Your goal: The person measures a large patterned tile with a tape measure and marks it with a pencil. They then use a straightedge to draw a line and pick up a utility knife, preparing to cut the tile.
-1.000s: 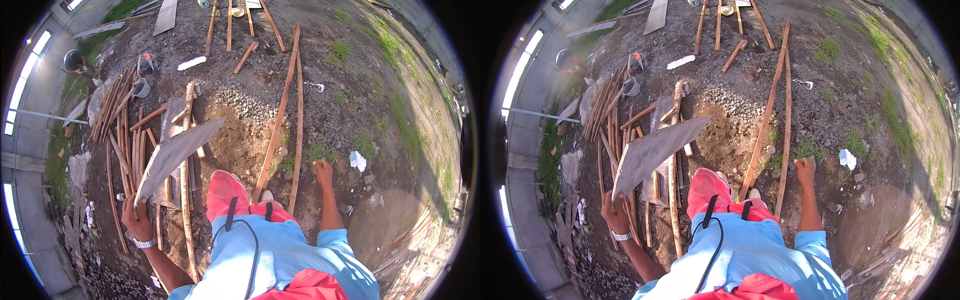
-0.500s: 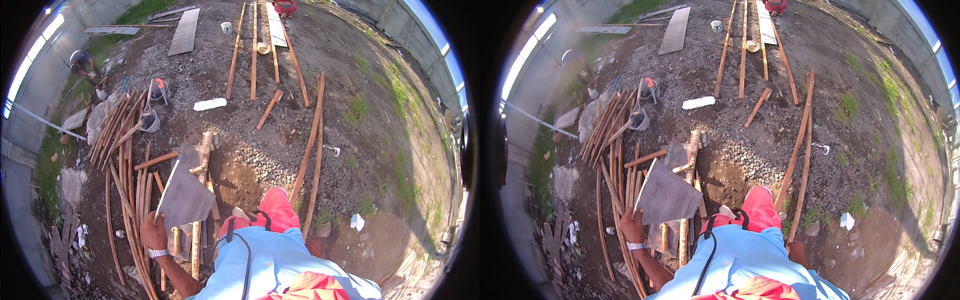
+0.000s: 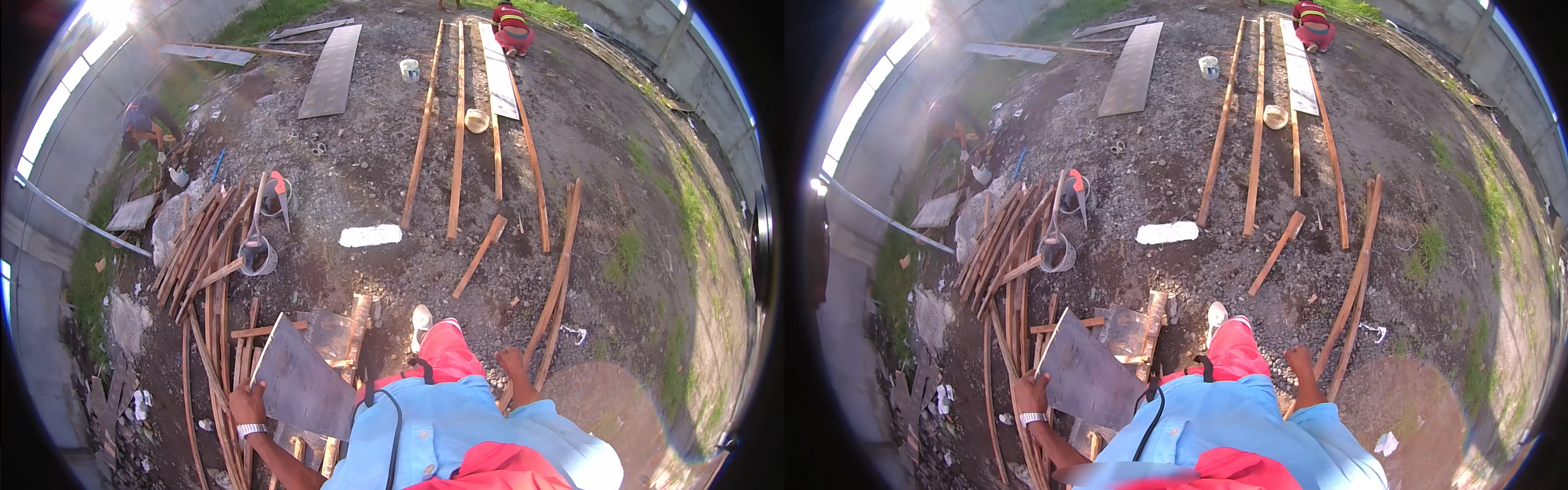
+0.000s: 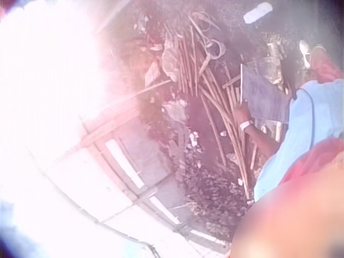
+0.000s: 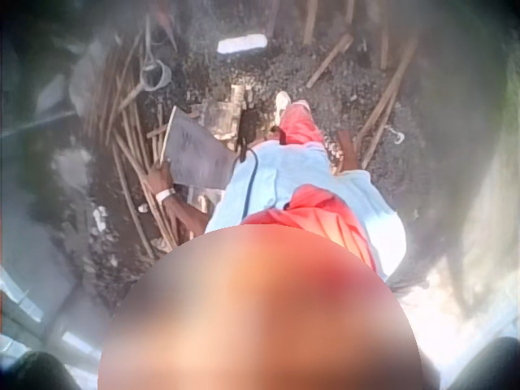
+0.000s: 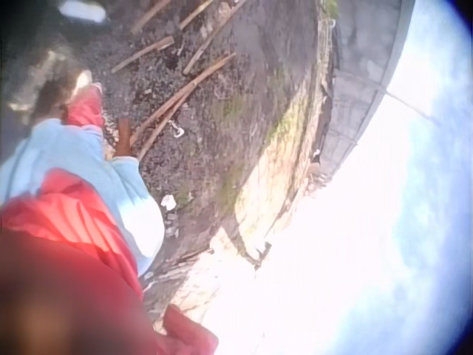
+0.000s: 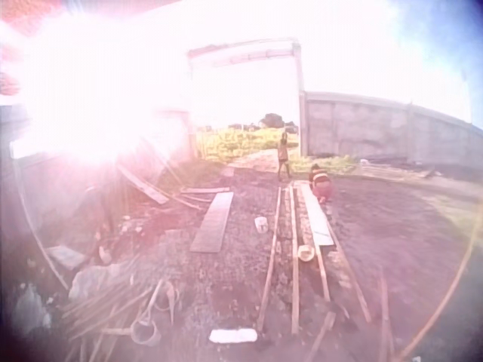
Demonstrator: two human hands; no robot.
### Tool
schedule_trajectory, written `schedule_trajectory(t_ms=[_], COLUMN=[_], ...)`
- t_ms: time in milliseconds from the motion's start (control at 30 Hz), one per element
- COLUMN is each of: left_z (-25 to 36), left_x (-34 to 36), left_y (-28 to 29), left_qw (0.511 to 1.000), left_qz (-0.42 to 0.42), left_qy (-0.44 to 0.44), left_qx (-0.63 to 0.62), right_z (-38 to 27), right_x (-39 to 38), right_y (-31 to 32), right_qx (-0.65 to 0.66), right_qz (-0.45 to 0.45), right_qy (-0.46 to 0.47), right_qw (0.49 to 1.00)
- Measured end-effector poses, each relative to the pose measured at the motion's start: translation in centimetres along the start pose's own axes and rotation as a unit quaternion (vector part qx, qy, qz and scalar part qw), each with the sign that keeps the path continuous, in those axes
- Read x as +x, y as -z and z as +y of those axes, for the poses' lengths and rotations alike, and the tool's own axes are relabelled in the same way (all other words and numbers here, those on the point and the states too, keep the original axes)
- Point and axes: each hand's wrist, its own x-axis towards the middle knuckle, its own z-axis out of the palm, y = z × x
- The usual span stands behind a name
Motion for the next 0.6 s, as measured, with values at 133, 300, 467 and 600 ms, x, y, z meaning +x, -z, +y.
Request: schedule_trajectory(t_ms=[133,300,467,600], left_z=[5.6,15.8,28.9,41.0], left_x=[7.4,17.7,36.2,54.5], left_y=[-5.7,-7.2,-7.1,-8.7], left_qw=[0.997,0.989,0.995,0.997], left_qz=[-0.019,-0.065,0.009,0.054], left_qy=[0.022,0.072,0.015,-0.046], left_qx=[0.069,0.113,0.101,0.010], right_z=[-31.0,-63.6,-86.4,-104.8], right_x=[13.5,13.8,13.4,17.9], right_y=[13.4,28.3,31.4,30.3], right_qx=[0.298,0.526,0.457,0.425], right_qz=[-0.030,-0.206,-0.396,-0.430], right_qy=[0.076,0.316,0.523,0.628], right_qw=[0.951,0.762,0.601,0.491])
